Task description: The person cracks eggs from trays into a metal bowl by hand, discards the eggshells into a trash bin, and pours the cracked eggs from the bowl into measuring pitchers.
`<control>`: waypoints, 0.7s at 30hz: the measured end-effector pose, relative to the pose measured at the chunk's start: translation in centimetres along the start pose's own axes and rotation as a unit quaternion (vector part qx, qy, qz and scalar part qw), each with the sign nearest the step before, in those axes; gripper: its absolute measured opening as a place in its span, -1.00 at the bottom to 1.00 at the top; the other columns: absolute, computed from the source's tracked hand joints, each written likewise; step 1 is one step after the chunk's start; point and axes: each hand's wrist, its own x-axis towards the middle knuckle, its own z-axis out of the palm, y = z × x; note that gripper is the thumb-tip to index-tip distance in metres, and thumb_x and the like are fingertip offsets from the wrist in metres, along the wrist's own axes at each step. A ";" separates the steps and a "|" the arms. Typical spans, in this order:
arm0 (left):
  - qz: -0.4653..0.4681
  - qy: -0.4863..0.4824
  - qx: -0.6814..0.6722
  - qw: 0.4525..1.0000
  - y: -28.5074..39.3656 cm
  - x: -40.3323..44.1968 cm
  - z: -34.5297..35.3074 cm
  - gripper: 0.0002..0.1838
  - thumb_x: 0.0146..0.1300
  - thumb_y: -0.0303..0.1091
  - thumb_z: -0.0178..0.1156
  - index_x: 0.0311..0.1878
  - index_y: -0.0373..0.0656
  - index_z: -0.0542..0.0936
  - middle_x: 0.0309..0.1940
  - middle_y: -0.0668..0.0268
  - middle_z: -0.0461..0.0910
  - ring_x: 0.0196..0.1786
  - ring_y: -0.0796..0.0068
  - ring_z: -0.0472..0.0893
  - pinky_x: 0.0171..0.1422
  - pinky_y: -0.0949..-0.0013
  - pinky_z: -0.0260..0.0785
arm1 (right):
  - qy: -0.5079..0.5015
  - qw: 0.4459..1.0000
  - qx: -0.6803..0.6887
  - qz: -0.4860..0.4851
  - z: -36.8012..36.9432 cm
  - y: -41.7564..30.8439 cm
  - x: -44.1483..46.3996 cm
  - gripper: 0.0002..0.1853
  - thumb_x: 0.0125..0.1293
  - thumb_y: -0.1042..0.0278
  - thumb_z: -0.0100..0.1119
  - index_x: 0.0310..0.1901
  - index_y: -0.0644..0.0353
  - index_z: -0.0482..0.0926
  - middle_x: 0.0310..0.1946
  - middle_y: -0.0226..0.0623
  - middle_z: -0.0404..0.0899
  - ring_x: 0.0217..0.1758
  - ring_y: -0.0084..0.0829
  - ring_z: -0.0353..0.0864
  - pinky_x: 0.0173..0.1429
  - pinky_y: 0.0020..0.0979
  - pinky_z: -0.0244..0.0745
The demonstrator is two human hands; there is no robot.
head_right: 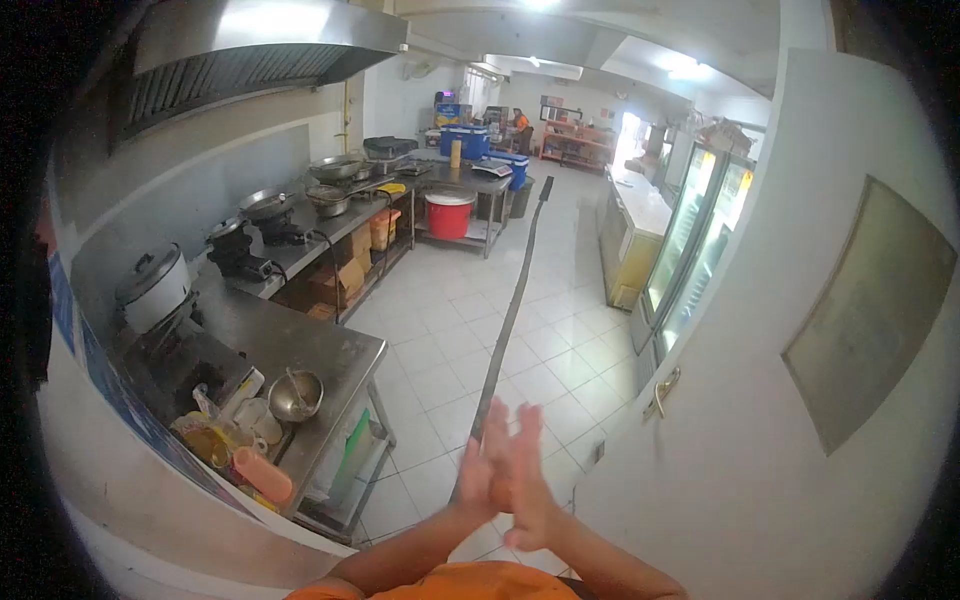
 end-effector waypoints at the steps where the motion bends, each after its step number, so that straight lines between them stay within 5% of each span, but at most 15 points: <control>1: -0.011 0.041 -0.053 0.998 0.8 0.7 -0.3 -0.07 0.64 0.25 -0.44 0.74 -0.25 -0.39 0.80 0.15 -0.54 0.81 0.22 -0.51 0.79 0.05 -0.74 | -0.042 0.999 -0.005 -0.022 0.8 -0.5 -0.4 0.33 0.36 -0.78 -0.35 0.72 0.28 -0.43 0.70 0.37 -0.63 0.78 0.30 -0.68 0.68 0.33 -0.72; 2: -0.003 0.066 -0.115 0.991 1.7 1.1 0.4 -0.03 0.60 0.32 -0.42 0.75 -0.22 -0.36 0.81 0.24 -0.48 0.82 0.25 -0.48 0.82 0.07 -0.68 | -0.053 0.998 -0.033 -0.030 1.3 0.4 -1.0 0.38 0.31 -0.83 -0.37 0.71 0.33 -0.41 0.70 0.39 -0.62 0.74 0.42 -0.75 0.56 0.53 -0.78; 5: -0.003 -0.037 0.119 0.992 0.9 -0.7 1.2 0.00 0.55 0.40 -0.38 0.77 -0.08 -0.31 0.82 0.36 -0.40 0.82 0.25 -0.40 0.85 0.04 -0.51 | 0.077 0.993 -0.046 0.081 -1.0 1.4 0.6 0.34 0.32 -0.84 -0.42 0.73 0.22 -0.45 0.70 0.39 -0.63 0.77 0.31 -0.70 0.66 0.35 -0.76; 6: -0.004 -0.038 0.112 0.993 0.9 -1.1 2.6 -0.02 0.54 0.41 -0.37 0.78 -0.02 -0.27 0.82 0.40 -0.36 0.82 0.25 -0.38 0.85 0.06 -0.46 | 0.094 0.993 -0.040 0.065 -1.2 1.9 0.4 0.36 0.33 -0.83 -0.37 0.72 0.30 -0.37 0.70 0.42 -0.60 0.74 0.45 -0.72 0.57 0.51 -0.78; 10: -0.043 0.059 -0.171 0.983 1.6 0.5 -0.6 0.04 0.47 0.52 -0.36 0.79 0.09 -0.30 0.82 0.31 -0.49 0.81 0.23 -0.54 0.79 0.02 -0.71 | -0.026 1.000 -0.012 -0.004 1.2 -1.7 1.0 0.30 0.35 -0.81 -0.37 0.74 0.17 -0.38 0.69 0.42 -0.64 0.75 0.39 -0.73 0.62 0.43 -0.76; 14: 0.022 -0.016 0.063 0.998 3.6 1.8 0.2 0.05 0.45 0.54 -0.37 0.79 0.12 -0.33 0.81 0.21 -0.51 0.80 0.17 -0.58 0.76 0.05 -0.75 | -0.011 0.994 -0.080 0.080 -0.7 1.7 0.9 0.36 0.33 -0.83 -0.38 0.72 0.30 -0.41 0.69 0.40 -0.68 0.77 0.31 -0.72 0.68 0.32 -0.67; 17: 0.037 -0.085 0.131 0.987 2.5 1.1 1.4 0.04 0.48 0.49 -0.33 0.79 0.06 -0.31 0.81 0.21 -0.44 0.81 0.20 -0.53 0.79 0.03 -0.66 | 0.030 0.998 0.036 0.046 -1.0 0.2 2.7 0.38 0.32 -0.82 -0.27 0.71 0.30 -0.43 0.69 0.38 -0.68 0.76 0.36 -0.72 0.58 0.50 -0.75; 18: 0.001 -0.037 0.037 0.999 2.5 1.3 1.3 0.03 0.49 0.47 -0.32 0.79 0.06 -0.30 0.81 0.25 -0.39 0.82 0.23 -0.45 0.80 0.02 -0.57 | -0.009 0.997 0.059 0.042 -0.8 -1.7 3.4 0.36 0.35 -0.81 -0.43 0.68 0.35 -0.52 0.69 0.37 -0.68 0.79 0.24 -0.71 0.70 0.24 -0.67; 20: -0.048 0.062 -0.166 0.983 3.8 2.1 1.3 -0.02 0.52 0.42 -0.30 0.80 0.08 -0.25 0.81 0.37 -0.27 0.81 0.30 -0.21 0.82 0.05 -0.32 | -0.080 0.996 -0.005 0.038 -0.3 -2.9 2.9 0.40 0.31 -0.85 -0.43 0.69 0.34 -0.53 0.70 0.37 -0.67 0.79 0.22 -0.69 0.71 0.22 -0.67; 21: -0.039 0.057 -0.153 0.986 3.4 1.8 0.8 -0.05 0.57 0.36 -0.34 0.78 -0.02 -0.28 0.80 0.29 -0.34 0.81 0.29 -0.30 0.82 0.07 -0.41 | -0.117 0.992 -0.035 0.033 -0.2 -3.2 2.7 0.41 0.29 -0.87 -0.42 0.69 0.33 -0.53 0.70 0.37 -0.66 0.79 0.22 -0.68 0.71 0.21 -0.67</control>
